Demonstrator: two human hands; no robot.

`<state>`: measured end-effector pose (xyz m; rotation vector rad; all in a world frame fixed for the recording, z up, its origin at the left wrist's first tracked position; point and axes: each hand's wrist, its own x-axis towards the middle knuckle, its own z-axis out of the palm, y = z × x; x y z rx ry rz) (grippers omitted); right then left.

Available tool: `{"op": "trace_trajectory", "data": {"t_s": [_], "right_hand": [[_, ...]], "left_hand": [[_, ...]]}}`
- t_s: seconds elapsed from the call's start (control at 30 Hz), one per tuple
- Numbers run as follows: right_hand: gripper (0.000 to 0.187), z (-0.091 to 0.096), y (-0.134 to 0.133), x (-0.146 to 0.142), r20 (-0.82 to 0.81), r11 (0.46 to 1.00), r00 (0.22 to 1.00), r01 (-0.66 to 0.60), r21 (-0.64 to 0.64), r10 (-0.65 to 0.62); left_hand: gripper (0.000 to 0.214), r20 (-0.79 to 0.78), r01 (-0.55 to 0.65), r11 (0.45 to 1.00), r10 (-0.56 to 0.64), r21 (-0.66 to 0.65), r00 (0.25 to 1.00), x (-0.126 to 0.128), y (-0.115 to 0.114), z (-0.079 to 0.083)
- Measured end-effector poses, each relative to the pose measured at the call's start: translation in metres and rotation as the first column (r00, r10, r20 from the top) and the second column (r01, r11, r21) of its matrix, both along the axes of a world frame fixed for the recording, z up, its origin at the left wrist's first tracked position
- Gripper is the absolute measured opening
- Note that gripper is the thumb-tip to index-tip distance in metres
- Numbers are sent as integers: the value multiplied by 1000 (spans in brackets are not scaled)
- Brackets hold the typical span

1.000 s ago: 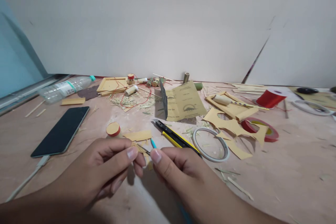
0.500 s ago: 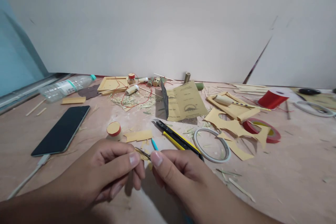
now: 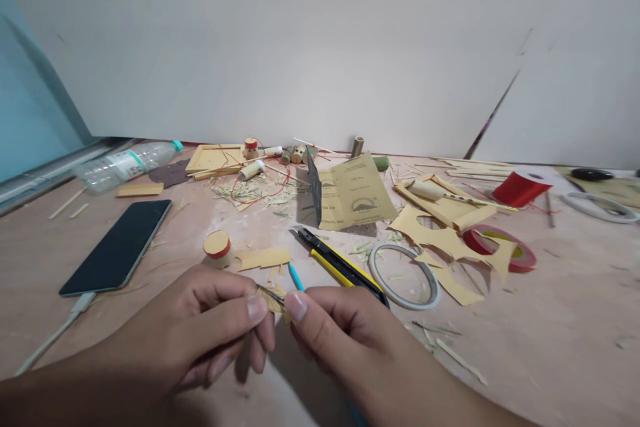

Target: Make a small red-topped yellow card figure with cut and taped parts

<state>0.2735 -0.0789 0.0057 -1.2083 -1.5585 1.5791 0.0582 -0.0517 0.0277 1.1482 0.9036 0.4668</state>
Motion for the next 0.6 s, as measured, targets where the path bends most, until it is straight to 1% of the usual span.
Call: {"op": "trace_trajectory", "data": {"t_s": [0.1,0.2,0.27,0.37,0.5,0.57,0.6], "right_hand": [[53,0,0,1,-14,1000,1000,8,4,-8],[56,0,0,2,-15,998,998,58,4,-58],[58,-1,1,3,-21,997,997,71,-10,-71],[53,-1,3,2,-46,997,996,77,-31,-78],[45,3,3,-4,-47,990,990,133,-47,-135],[42,5,3,-6,-31,989,989,142,-53,-143],[41,6,3,-7,-22,988,989,142,-57,-143]], "left_hand": [[29,-3,8,1000,-8,-7,1000,0,1,1],[30,-15,24,1000,-24,-12,1000,1,2,0],[29,-24,25,1000,-25,-17,999,1,1,-1],[28,-36,20,1000,-21,-5,999,2,0,-3],[29,-73,70,996,-67,46,995,1,0,-6],[31,-120,89,988,-74,124,990,0,0,-5],[32,-159,95,977,-64,191,985,-1,0,-5]]}}
